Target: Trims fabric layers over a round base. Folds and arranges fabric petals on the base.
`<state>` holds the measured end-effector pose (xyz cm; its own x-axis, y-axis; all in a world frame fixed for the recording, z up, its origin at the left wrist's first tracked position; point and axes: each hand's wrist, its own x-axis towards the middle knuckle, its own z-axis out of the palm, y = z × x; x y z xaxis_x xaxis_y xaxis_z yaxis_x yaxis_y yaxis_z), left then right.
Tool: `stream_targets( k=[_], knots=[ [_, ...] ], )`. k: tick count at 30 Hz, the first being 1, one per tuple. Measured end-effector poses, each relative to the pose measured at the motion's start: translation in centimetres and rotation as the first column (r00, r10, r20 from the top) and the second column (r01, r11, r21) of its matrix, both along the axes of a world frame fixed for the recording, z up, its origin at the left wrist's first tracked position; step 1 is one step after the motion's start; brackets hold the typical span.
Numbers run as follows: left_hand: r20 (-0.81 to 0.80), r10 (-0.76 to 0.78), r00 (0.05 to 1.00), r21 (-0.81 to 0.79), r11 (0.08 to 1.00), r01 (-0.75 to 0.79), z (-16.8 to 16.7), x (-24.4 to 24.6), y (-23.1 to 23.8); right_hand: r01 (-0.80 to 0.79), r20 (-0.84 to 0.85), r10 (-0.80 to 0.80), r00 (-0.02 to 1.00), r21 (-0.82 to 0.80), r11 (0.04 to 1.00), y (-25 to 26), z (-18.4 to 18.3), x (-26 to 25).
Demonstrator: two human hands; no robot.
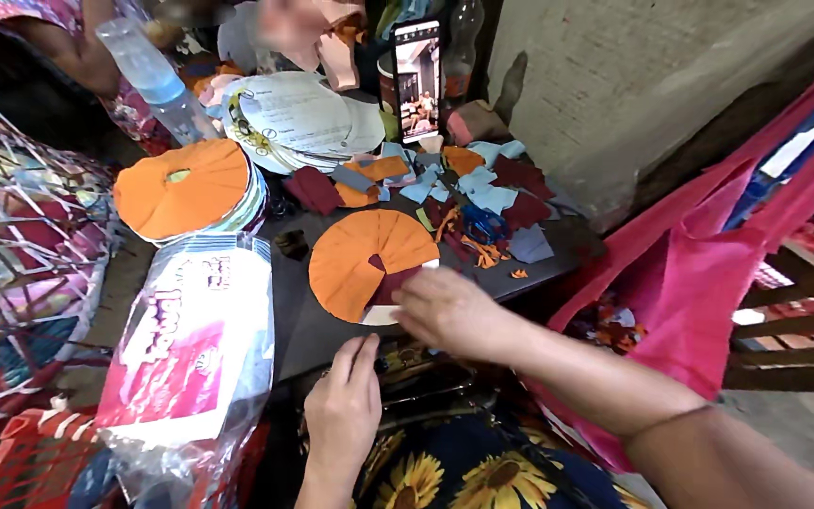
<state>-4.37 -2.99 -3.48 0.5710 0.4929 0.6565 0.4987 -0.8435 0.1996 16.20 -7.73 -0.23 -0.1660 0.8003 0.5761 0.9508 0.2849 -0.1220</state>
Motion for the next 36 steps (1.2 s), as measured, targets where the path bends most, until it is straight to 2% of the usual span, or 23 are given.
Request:
stream_targets(
  k=[4,7,9,11,15,23,28,36],
  knots=[
    [-0.067,-0.007,0.998,0.031,0.999,0.009,-0.3,1.1,-0.4,0.19,-0.173,-0.182,0.968,0.026,0.981,4.7,6.9,6.6],
    [-0.136,0.037,0.99,0.008,0.999,-0.036,-0.6,1.7,-0.8,0.373,-0.364,-0.368,0.856,-0.059,0.926,10.2,9.9,12.7],
    [-0.151,0.062,0.987,0.001,0.998,-0.062,-0.8,2.0,-1.1,0.445,-0.448,-0.453,0.77,-0.132,0.886,13.1,8.6,16.1],
    [-0.145,0.079,0.986,0.021,0.997,-0.077,-0.9,2.1,-1.1,0.492,-0.456,-0.508,0.731,-0.164,0.855,14.3,5.3,18.2],
    [-0.128,0.082,0.988,0.03,0.996,-0.079,-1.3,2.0,-1.1,0.483,-0.367,-0.545,0.754,-0.252,0.838,14.3,2.4,19.2],
    [-0.12,0.074,0.99,0.013,0.997,-0.073,-0.9,1.9,-0.8,0.53,-0.266,-0.576,0.773,-0.229,0.816,15.6,1.7,19.5],
    [-0.116,0.058,0.991,0.002,0.998,-0.058,-0.7,1.6,-0.6,0.606,-0.283,-0.64,0.714,-0.208,0.768,15.8,2.2,19.3],
    [-0.071,0.123,0.99,-0.089,0.988,-0.129,-0.5,1.5,-0.8,0.601,-0.356,-0.623,0.697,-0.186,0.778,15.2,2.0,19.9]
  ],
)
